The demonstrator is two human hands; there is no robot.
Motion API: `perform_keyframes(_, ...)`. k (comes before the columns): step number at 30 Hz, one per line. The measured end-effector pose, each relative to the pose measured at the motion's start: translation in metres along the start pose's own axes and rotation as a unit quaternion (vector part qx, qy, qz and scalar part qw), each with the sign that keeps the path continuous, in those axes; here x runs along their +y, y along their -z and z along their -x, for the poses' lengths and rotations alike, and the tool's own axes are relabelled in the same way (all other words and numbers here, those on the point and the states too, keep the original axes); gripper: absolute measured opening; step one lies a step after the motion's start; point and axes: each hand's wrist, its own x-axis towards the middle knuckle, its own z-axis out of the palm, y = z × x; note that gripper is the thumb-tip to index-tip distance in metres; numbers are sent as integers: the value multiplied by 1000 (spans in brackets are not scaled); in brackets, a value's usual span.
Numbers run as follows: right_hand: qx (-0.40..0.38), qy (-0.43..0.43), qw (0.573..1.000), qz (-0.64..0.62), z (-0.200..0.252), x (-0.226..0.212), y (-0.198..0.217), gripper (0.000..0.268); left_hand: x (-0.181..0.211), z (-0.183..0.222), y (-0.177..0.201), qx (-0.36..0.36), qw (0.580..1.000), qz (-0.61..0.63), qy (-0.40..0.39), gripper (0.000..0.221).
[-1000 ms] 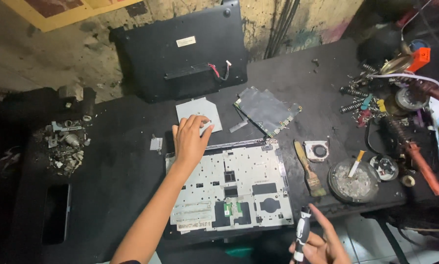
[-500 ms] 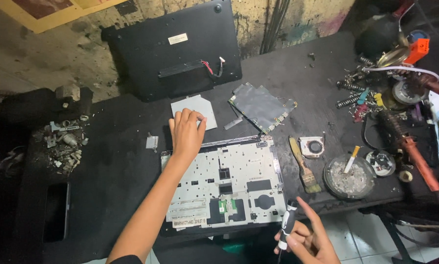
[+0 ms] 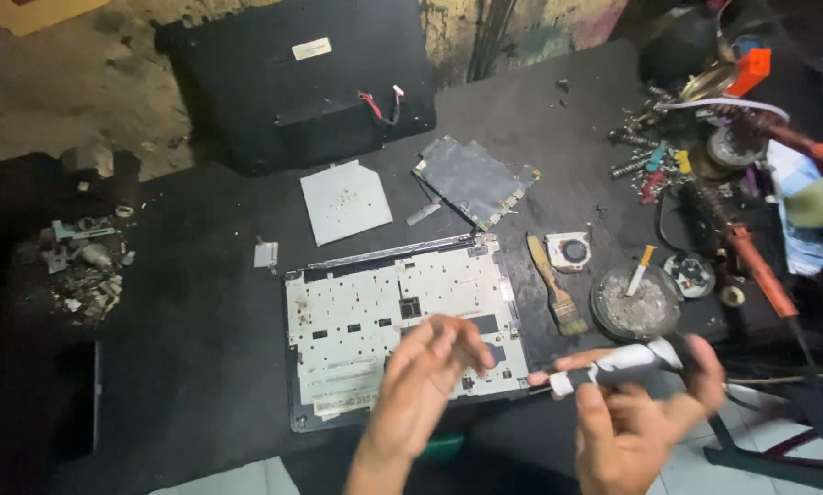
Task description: Disassembling a laptop to inspect and remove internal components like the motherboard and fan using a screwdriver.
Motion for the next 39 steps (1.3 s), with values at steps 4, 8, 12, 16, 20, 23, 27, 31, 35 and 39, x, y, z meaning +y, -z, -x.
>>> perform_keyframes(4, 46, 64, 985, -153, 14, -2, -11, 85, -18, 21, -16, -12, 996, 86, 36, 24)
perform_keyframes(8, 29, 128, 988, -80, 25, -15, -11, 79, -20, 34, -20, -15, 993, 82, 77, 23)
perform_keyframes(12, 15, 141, 989, -39, 26, -16, -10, 76, -19, 38, -19, -30, 994, 77, 73, 22)
perform_keyframes(16, 12, 155, 987, -32, 23, -14, -12, 77, -14, 38, -24, -32, 995, 56, 71, 15)
perform_keyframes(20, 27, 166, 986, 10, 18, -18, -14, 80, -15, 37, -24, -30, 997, 40, 58, 24)
perform_keyframes(23, -66, 82, 994, -6, 13, -28, 12, 60, -15, 36, -22, -21, 999, 19, 43, 19)
perform_keyframes(27, -73, 118, 987, -76, 22, 12, 2, 31, -10, 33, -27, 1, 999, -36, 24, 22)
perform_keyframes(31, -13, 203, 978, 39, 10, -14, -6, 85, -10, 29, -22, -22, 998, -56, 25, 9)
perform_keyframes(35, -39, 203, 978, 30, 7, -12, -11, 86, -13, 23, -23, 3, 999, -35, 19, 17)
perform_keyframes(39, -39, 197, 978, 51, 0, -23, -18, 90, -17, 20, -19, 27, 999, -19, 25, 22)
